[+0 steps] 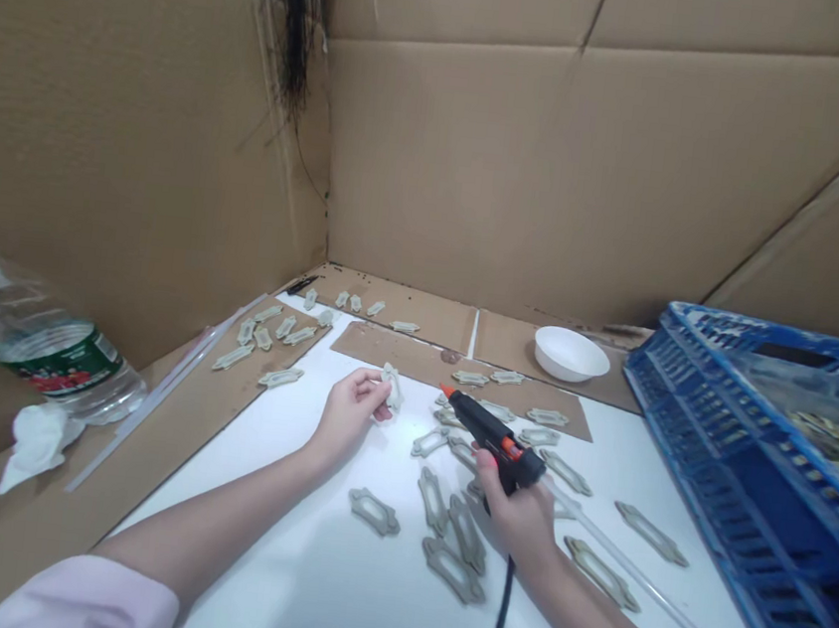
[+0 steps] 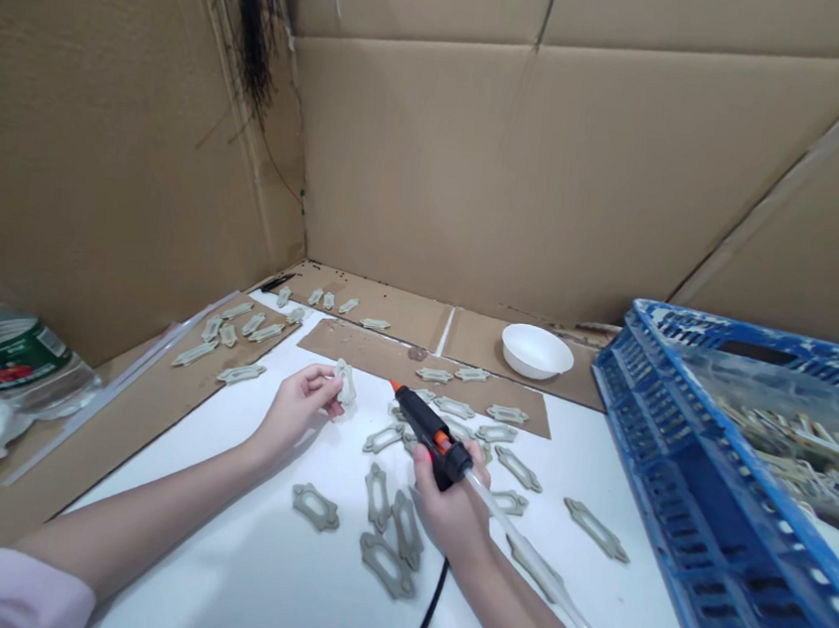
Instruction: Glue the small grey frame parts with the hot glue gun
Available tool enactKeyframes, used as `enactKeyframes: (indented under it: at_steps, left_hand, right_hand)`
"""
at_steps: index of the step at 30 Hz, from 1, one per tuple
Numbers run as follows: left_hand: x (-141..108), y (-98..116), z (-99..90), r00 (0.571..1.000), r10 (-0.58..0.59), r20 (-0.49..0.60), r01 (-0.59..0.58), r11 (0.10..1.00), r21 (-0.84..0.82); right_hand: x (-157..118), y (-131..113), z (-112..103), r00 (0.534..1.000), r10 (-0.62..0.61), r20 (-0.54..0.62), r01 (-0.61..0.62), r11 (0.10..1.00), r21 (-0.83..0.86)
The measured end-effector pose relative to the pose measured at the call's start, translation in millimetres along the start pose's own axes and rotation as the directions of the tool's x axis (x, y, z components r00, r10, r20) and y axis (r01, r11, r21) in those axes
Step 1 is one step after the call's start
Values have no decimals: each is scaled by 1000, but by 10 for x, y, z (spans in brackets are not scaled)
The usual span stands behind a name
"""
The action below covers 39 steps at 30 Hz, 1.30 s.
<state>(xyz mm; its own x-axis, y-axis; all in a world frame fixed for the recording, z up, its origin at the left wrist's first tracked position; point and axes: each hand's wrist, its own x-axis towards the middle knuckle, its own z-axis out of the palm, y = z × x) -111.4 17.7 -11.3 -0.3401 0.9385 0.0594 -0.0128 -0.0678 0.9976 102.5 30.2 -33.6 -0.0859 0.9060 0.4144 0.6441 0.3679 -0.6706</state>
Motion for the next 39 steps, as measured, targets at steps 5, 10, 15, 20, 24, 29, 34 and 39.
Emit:
enactKeyframes:
  at_steps: [5, 10, 15, 20, 24, 29, 34, 39]
  left_hand:
    - [88, -31, -68, 995, 11, -100, -5, 998, 62]
    - [247, 78, -302, 982, 83, -170, -50, 981, 189]
    - [508, 203, -807, 970, 74, -232, 12, 937, 349]
    - [526, 402, -1398, 979, -22, -201, 125, 845, 520]
    - [401, 550, -1767, 980, -130, -152, 198, 743, 639]
    - [402, 526, -1926, 959, -175, -223, 283, 617, 734]
    - [482, 470, -1831, 939, -130, -317, 337, 517, 787]
    - [400, 656, -1590, 918, 51, -393, 319, 494, 809]
  right_hand:
    - [3, 1, 4, 998, -46, -53, 46, 999, 1]
    - [27, 5, 18, 996, -80, -43, 80, 997, 4]
    - [37, 12, 30, 995, -90, -50, 91, 996, 26]
    - [37, 43, 49, 998, -60, -17, 61, 998, 28]
    - [39, 73, 71, 999, -52, -11, 52, 998, 22]
    - [40, 89, 81, 998, -58, 6, 57, 998, 37]
    - [46, 47, 66, 999, -33, -22, 34, 997, 64]
    - [51, 12, 39, 999, -45, -21, 46, 996, 70]
